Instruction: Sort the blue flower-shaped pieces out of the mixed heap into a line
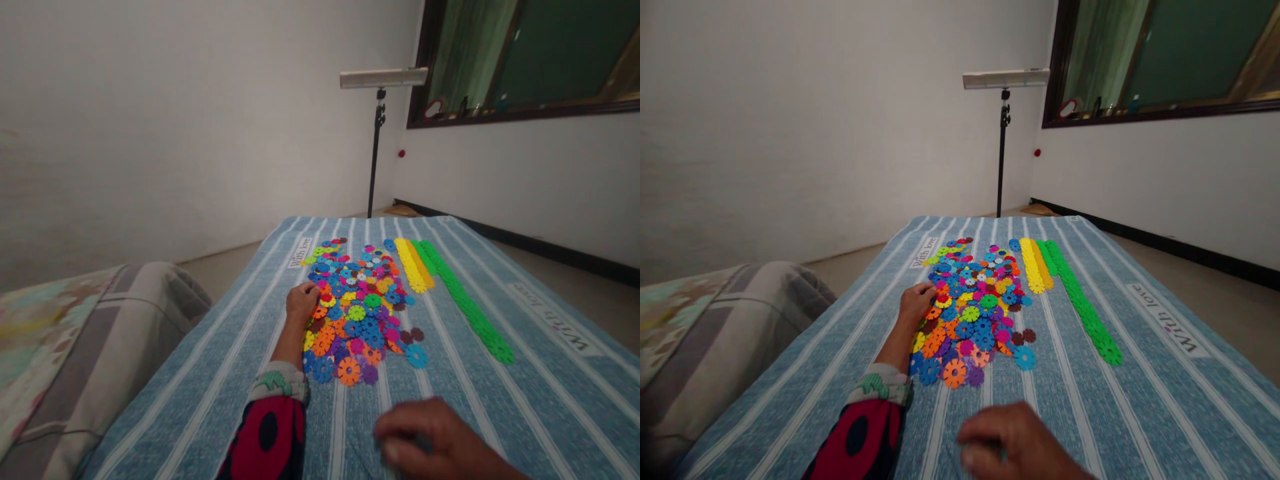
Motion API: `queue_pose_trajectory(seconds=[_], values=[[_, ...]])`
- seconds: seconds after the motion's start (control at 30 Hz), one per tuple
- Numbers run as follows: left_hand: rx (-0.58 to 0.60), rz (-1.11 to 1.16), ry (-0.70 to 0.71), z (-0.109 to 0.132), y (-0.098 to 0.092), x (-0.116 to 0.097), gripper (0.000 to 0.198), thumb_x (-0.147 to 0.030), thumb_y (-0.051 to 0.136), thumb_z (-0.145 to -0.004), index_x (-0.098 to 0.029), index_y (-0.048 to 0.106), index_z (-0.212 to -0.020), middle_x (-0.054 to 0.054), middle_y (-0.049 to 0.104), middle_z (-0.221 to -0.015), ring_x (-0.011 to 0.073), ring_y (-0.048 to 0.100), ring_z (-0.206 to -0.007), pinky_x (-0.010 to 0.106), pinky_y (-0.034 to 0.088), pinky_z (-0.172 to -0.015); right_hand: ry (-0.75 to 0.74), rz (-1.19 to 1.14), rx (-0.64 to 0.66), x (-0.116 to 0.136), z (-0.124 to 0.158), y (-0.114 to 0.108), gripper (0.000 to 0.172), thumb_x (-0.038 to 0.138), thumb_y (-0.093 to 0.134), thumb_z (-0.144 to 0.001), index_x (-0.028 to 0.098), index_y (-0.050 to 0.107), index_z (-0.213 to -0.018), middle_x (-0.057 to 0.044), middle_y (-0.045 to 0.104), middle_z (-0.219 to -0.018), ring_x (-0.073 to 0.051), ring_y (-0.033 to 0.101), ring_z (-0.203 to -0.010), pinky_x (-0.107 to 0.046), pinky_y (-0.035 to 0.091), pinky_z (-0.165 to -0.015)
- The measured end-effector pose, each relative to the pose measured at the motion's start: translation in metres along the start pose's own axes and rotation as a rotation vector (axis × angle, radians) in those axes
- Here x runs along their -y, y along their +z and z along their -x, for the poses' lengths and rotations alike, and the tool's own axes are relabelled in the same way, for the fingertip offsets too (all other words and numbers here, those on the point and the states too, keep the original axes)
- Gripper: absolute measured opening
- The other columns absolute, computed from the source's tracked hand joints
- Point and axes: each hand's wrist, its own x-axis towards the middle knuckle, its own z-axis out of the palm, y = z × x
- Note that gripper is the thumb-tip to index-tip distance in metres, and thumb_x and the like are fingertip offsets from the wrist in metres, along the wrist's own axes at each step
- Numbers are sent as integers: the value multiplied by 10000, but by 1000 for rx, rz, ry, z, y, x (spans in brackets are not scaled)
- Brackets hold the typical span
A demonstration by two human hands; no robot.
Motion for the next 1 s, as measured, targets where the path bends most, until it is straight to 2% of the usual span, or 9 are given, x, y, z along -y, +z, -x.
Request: queue_pose_trajectory(seconds=[0.03,0.1,0.2,0.3,0.43,0.6,0.77,0.87,1.0], values=[[-2,3,2,0,0,0,283,-306,530,-784,-201,763,-905,38,760,-920,204,670,-889,270,475,-786,18,25,-104,-1,-12,-16,316,387,420,-926,307,716,-1001,-5,694,-953,-203,634,-903,-331,485,-706],[-8,11,7,0,0,1,279,-306,529,-779,-205,764,-890,35,760,-908,207,669,-883,276,475,-791,82,175,-413,-5,-38,-47,308,350,451,-892,223,724,-827,-13,683,-759,-171,617,-739,-285,438,-666],[-18,14,13,-1,1,2,280,-309,525,-776,-207,763,-881,33,759,-904,204,667,-881,276,474,-803,196,393,-587,-18,-78,-83,252,285,490,-869,208,728,-897,-14,687,-731,-160,612,-694,-253,394,-629],[-20,-2,12,-2,2,3,288,-313,520,-782,-197,763,-882,43,757,-924,205,666,-899,274,472,-817,338,535,-618,-32,-109,-102,264,288,506,-886,211,709,-1036,-45,725,-898,-176,641,-823,-241,390,-661],[-15,-3,10,-1,1,2,281,-309,518,-788,-194,761,-871,41,756,-908,198,665,-882,266,472,-795,408,584,-622,-45,-136,-108,256,306,517,-886,169,701,-1000,-118,713,-1028,-223,635,-960,-262,389,-702],[-8,3,15,1,-1,1,266,-292,521,-782,-199,761,-850,19,752,-847,183,662,-838,253,472,-762,445,595,-606,-51,-150,-107,263,381,565,-852,162,707,-887,-135,714,-996,-246,647,-937,-279,397,-689],[-10,23,8,1,1,2,274,-300,523,-778,-203,765,-864,18,752,-845,189,662,-841,255,475,-752,395,513,-664,-53,-151,-108,157,316,629,-781,183,707,-812,-94,722,-956,-233,642,-935,-257,396,-665],[-13,24,-2,0,2,3,279,-311,525,-780,-203,764,-876,22,753,-860,195,662,-858,257,476,-759,368,389,-717,-56,-149,-109,96,247,628,-755,175,691,-754,-63,720,-818,-186,652,-816,-227,401,-618],[-25,20,2,-1,3,4,274,-311,526,-775,-205,763,-866,26,757,-895,198,665,-879,262,473,-791,340,162,-736,-58,-141,-113,168,240,556,-782,175,639,-652,13,593,-490,-116,556,-471,-201,380,-472]])
